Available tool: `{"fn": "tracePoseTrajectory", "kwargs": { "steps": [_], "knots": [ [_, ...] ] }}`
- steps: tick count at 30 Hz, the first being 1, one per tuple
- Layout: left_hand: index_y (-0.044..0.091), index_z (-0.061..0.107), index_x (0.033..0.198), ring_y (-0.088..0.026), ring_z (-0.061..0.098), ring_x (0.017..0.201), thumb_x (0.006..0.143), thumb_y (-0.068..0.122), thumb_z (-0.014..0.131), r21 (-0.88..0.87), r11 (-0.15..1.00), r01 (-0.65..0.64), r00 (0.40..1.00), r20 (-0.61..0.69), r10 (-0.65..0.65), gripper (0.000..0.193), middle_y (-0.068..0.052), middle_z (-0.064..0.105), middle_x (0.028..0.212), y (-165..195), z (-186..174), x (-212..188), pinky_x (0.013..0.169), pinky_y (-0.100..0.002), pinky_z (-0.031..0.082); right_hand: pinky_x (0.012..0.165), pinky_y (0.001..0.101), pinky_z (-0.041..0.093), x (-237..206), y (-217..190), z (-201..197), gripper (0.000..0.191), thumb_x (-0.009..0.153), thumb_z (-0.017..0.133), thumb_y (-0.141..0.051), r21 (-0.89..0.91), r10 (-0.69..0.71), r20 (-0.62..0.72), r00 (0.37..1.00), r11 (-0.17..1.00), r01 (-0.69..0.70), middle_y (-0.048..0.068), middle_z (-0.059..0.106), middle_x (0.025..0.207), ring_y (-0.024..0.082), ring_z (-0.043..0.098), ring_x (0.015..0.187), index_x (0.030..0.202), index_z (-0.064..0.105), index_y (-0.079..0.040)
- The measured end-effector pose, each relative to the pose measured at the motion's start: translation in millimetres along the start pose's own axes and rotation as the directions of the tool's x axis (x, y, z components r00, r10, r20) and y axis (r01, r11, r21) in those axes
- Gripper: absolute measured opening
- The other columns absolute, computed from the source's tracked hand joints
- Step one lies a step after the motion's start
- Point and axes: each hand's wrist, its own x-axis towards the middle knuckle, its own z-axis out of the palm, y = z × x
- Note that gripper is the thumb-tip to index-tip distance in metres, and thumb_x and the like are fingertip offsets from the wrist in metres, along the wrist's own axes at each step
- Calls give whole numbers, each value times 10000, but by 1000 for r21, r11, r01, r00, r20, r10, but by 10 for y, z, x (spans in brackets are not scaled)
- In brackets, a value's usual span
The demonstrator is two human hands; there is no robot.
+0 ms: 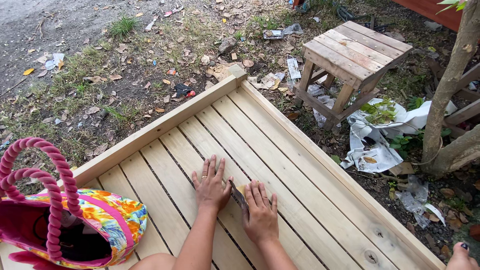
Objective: The person sits on the ground outdoors and sands the slatted surface of an unfinished wooden panel, rubbing a sanding block back and forth across the boards with one hand while steadying the panel with the other. Near the end they set the block down and pick up a phone.
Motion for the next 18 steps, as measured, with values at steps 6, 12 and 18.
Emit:
{"fn": "tracePoseTrajectory", "kwargs": {
  "steps": [6, 12, 18],
  "knots": [
    [334, 266, 1592, -169, 144, 1548, 940, 570, 445, -28, 1000, 11, 999, 34, -10, 716, 47, 157, 1692, 34, -121, -20, 1231, -578, 42, 1269, 519, 318, 133, 393, -158, 546, 985, 536, -169, 106, -6, -157, 988, 994, 23, 12, 466, 1595, 198, 386, 1514, 1530, 522, -197],
    [329, 246, 1598, -168, 130, 1551, 950, 553, 421, -17, 1000, 10, 999, 43, -9, 707, 47, 142, 1696, 42, -104, -37, 1232, -575, 27, 1179, 574, 238, -177, 597, -376, 632, 904, 518, -209, -163, 72, 84, 994, 985, -57, 76, 300, 1638, 269, 258, 1519, 1518, 409, -111],
    [330, 196, 1603, -177, 85, 1558, 961, 545, 411, 2, 1000, 27, 994, 103, -27, 711, 44, 98, 1701, 45, -112, 1, 1230, -573, -1, 1212, 589, 120, 446, 512, -290, 724, 939, 498, -305, -180, 91, 240, 966, 982, -47, 18, 204, 1691, 242, 187, 1538, 1607, 258, -165]
  ]
}}
